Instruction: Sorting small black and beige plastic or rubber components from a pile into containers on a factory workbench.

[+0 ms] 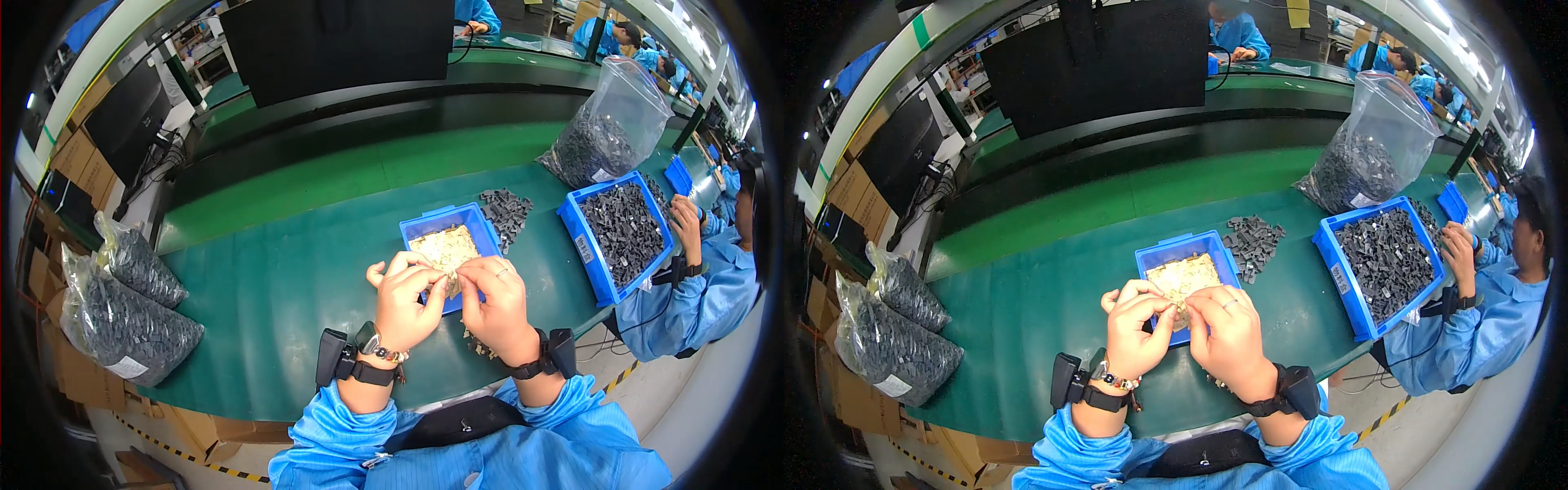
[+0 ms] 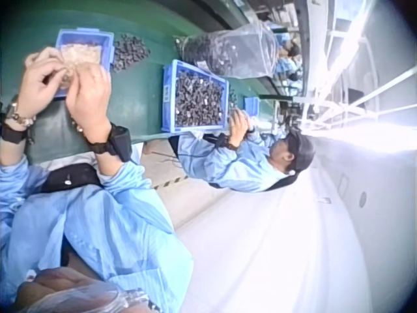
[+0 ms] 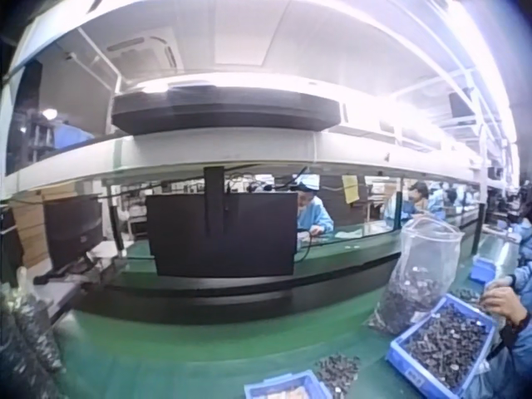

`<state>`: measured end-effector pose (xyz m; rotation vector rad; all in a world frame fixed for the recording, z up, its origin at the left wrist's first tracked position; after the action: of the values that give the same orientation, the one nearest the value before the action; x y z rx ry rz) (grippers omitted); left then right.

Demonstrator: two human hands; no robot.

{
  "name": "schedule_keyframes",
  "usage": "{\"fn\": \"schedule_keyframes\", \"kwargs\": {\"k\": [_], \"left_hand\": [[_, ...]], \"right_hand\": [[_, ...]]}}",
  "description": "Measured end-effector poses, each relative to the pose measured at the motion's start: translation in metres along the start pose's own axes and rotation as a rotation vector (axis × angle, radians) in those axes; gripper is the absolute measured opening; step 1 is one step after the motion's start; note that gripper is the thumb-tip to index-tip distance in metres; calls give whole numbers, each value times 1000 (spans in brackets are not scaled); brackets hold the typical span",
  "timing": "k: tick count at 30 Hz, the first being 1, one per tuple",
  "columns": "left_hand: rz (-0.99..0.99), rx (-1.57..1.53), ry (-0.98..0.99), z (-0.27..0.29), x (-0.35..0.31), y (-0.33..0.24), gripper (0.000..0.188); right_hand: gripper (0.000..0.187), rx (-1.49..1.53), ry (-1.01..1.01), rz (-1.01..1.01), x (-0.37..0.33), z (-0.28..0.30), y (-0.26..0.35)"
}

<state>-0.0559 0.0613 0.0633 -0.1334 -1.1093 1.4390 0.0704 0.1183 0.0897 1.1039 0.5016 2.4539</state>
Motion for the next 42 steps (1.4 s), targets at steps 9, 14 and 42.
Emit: {"fn": "schedule_keyframes", "kwargs": {"k": [9, 14, 42], "left_hand": [[-7, 20, 32, -4, 0, 1, 4], [-22, 46, 37, -5, 0, 0, 4], [52, -202, 0, -3, 0, 16, 8]], "right_hand": [[7, 81, 77, -35, -1, -9, -5], [7, 81, 101, -61, -1, -9, -7], [6, 412, 90, -247, -1, -8, -17]]}}
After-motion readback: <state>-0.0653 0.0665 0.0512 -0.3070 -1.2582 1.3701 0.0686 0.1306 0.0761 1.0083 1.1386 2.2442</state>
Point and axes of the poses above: each hand's wrist, its own x-axis towards the middle knuckle, its own z-axis out of the back of the hand, y = z × x, the point moved 8 cm from there along x, towards the middle knuckle, and after that the axes turned 9 degrees about y, right-handed, at the moved point
